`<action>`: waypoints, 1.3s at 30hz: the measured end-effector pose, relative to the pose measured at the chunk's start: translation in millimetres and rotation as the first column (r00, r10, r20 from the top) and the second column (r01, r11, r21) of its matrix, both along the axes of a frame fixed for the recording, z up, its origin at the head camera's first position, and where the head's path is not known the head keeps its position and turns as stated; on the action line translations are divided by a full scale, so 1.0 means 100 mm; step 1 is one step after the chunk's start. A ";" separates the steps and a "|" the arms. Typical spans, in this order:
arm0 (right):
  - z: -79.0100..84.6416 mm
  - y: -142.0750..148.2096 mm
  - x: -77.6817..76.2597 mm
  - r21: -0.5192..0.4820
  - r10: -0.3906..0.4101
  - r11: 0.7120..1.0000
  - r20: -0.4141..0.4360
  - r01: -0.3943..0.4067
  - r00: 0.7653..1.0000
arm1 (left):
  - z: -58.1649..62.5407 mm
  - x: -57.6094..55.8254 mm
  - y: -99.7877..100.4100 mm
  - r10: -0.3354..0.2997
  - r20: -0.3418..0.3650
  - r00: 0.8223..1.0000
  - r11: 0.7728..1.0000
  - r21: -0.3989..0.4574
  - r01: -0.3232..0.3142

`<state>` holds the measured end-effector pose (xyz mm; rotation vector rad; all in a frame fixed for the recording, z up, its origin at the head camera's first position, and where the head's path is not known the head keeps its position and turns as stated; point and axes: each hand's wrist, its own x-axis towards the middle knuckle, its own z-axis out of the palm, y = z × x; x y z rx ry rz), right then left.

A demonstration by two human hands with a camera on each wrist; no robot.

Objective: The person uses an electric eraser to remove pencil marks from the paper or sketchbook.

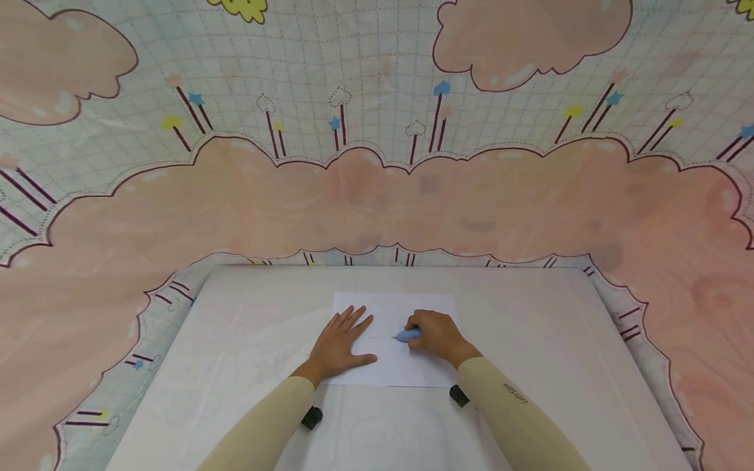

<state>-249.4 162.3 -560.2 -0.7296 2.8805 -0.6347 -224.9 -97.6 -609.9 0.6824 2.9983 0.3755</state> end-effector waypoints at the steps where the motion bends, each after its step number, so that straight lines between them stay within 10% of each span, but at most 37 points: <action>1: 0.00 0.00 0.00 0.000 0.003 1.000 -0.001 -0.003 1.000 | 0.01 0.00 0.00 0.000 0.004 1.000 1.000 0.004 0.000; 39: -0.05 -0.29 -0.05 -0.032 0.031 0.999 -0.012 -0.032 0.999 | -0.08 -0.09 -0.02 -0.004 -0.037 0.999 1.000 -0.015 0.003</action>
